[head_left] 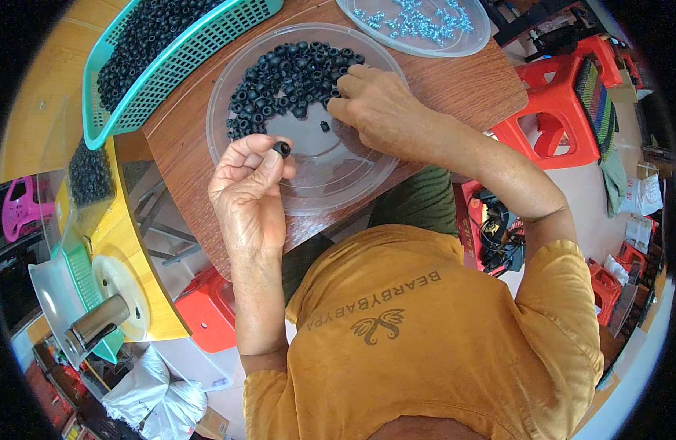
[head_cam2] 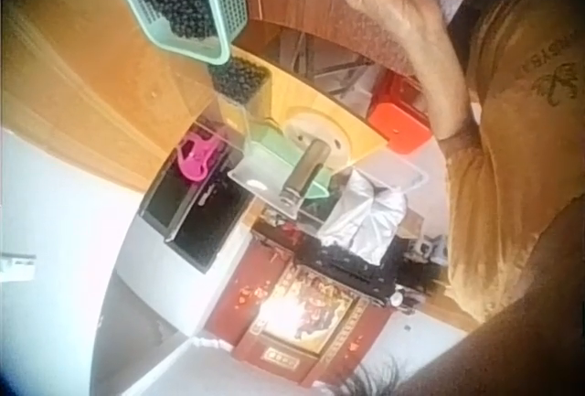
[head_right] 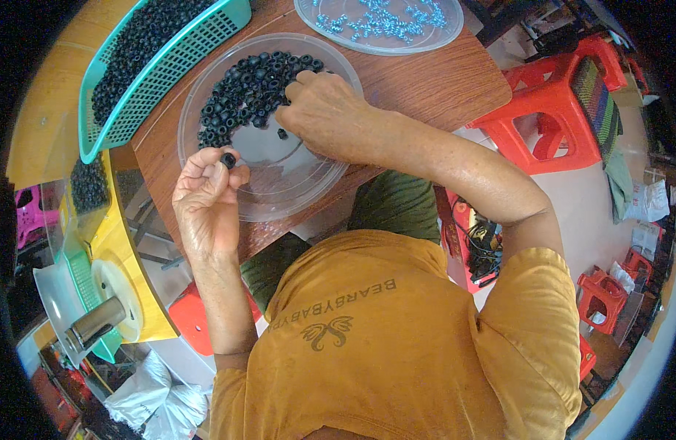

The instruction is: The person assembles small black components by inserting metal springs into them by hand and placing them onto a plastic tray.

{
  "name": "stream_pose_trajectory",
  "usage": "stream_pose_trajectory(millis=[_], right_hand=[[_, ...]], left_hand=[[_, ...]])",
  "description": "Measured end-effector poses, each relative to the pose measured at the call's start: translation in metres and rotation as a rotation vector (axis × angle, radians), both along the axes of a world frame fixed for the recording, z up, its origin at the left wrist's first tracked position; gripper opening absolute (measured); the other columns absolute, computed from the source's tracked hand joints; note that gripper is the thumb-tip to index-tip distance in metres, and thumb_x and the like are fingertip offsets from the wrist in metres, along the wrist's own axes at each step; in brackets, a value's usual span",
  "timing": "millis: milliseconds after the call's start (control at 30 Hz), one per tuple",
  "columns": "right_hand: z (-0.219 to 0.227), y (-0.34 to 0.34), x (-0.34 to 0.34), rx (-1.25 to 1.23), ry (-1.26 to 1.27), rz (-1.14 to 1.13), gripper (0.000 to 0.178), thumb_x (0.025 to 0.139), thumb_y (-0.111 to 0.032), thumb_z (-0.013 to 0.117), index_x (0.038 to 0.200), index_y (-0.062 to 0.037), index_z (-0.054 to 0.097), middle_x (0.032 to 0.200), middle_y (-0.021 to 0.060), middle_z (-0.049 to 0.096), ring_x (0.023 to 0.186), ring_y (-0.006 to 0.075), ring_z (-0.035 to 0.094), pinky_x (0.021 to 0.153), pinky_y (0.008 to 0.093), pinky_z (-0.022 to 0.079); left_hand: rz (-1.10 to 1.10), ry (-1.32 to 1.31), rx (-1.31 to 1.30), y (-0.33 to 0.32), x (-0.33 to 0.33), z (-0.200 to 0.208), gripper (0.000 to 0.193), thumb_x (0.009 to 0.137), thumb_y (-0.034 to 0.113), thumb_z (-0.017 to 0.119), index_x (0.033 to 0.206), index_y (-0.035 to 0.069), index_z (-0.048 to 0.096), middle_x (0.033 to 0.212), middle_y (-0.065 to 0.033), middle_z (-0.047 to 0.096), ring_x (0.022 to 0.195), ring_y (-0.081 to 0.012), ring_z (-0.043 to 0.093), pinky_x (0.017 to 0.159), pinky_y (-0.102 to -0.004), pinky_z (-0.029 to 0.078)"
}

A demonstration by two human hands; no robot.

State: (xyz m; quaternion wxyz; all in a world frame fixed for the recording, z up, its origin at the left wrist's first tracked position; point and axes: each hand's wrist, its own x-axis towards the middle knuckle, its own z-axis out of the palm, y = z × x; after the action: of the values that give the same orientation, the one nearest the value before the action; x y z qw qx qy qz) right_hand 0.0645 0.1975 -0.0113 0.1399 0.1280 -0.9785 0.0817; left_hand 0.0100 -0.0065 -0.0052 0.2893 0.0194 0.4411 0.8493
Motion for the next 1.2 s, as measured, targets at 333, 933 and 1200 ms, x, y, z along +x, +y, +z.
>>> stream_pose_trajectory(millis=[333, 933, 1200], right_hand=[[0.001, -0.015, -0.01, -0.167, 0.06, -0.043, 0.011, 0.063, -0.009, 0.064, 0.074, -0.0055, 0.065, 0.073, 0.0135, 0.061, 0.076, 0.03, 0.06, 0.061, 0.0415, 0.05], [0.002, -0.022, -0.033, -0.188, 0.128, -0.054, 0.011, 0.066, -0.006, 0.061, 0.077, -0.0093, 0.062, 0.075, 0.0074, 0.055, 0.079, 0.0287, 0.055, 0.064, 0.0395, 0.045], [0.005, -0.003, -0.039, -0.135, 0.219, -0.077, 0.009, 0.064, -0.005, 0.06, 0.073, -0.0062, 0.062, 0.076, 0.0101, 0.057, 0.081, 0.0291, 0.056, 0.064, 0.041, 0.047]], left_hand=[[0.115, 0.105, 0.023, -0.006, -0.001, 0.004, 0.016, 0.077, -0.008, 0.062, 0.092, -0.004, 0.059, 0.091, -0.0166, 0.064, 0.081, -0.0201, 0.062, 0.066, -0.0275, 0.052], [0.197, 0.159, 0.043, -0.027, -0.006, 0.002, 0.015, 0.077, -0.007, 0.063, 0.091, -0.004, 0.059, 0.092, -0.0179, 0.064, 0.085, -0.0218, 0.062, 0.066, -0.0274, 0.051], [0.187, 0.149, 0.043, -0.024, -0.006, 0.003, 0.015, 0.077, -0.007, 0.063, 0.09, -0.004, 0.059, 0.091, -0.0176, 0.063, 0.083, -0.0209, 0.062, 0.066, -0.0276, 0.051]])
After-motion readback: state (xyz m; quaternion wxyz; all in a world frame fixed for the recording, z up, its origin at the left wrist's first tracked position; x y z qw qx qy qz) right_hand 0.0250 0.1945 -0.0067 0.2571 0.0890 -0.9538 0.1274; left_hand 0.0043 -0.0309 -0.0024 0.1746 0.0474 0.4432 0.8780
